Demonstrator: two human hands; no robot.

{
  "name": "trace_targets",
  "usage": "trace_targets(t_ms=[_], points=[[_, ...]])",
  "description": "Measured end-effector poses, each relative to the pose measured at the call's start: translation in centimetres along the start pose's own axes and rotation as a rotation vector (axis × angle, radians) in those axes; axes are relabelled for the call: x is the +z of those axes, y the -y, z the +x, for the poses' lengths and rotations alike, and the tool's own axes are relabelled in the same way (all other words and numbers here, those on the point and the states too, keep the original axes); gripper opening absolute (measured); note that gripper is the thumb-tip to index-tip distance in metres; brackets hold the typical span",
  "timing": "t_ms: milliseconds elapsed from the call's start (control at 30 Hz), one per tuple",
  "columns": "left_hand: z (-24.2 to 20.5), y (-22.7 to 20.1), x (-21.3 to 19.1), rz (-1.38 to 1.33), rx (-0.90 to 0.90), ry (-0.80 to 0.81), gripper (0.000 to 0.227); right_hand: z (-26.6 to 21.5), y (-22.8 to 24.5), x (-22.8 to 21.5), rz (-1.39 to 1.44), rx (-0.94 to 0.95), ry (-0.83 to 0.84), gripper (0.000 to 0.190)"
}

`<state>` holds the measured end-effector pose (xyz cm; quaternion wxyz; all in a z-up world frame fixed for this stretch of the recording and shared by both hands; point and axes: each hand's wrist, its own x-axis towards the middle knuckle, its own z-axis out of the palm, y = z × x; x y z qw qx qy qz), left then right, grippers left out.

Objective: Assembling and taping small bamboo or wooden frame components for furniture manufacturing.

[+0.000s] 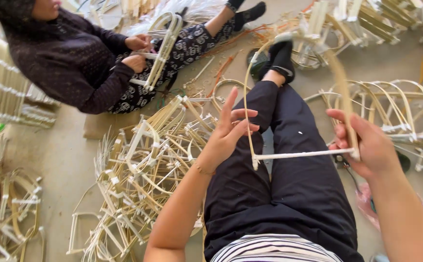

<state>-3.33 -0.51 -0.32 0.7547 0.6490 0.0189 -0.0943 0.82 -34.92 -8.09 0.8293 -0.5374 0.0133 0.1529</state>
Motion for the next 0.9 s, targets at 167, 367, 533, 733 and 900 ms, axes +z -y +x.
trace_targets(t_ms=[167,367,533,733,900], points=[[-2.4,-1.6,0.6,0.605,0.442,0.255,0.064,2.6,-5.3,-3.2,0.339,0.341,0.122,0.043],[-2.0,-2.1,2.5,1.303,1.059,-0.264,0.045,0.4,-0.3,2.3,0.074,0.582,0.227,0.054],[1.2,-1.1,2.1,1.161,0.980,-0.195,0.033,3.3,-10.9,-11.8,-0.136,0.322,-0.179,0.055],[4.4,8.1,-1.3,0.655,0.051,-0.157,0.022,-1.8,-26.1,-20.3,-1.180,0.415,-0.507,0.087],[4.1,10.6,2.0,0.050,-0.538,-0.128,0.023,-4.3,-39.5,-17.7,-1.546,0.691,-0.508,0.119]])
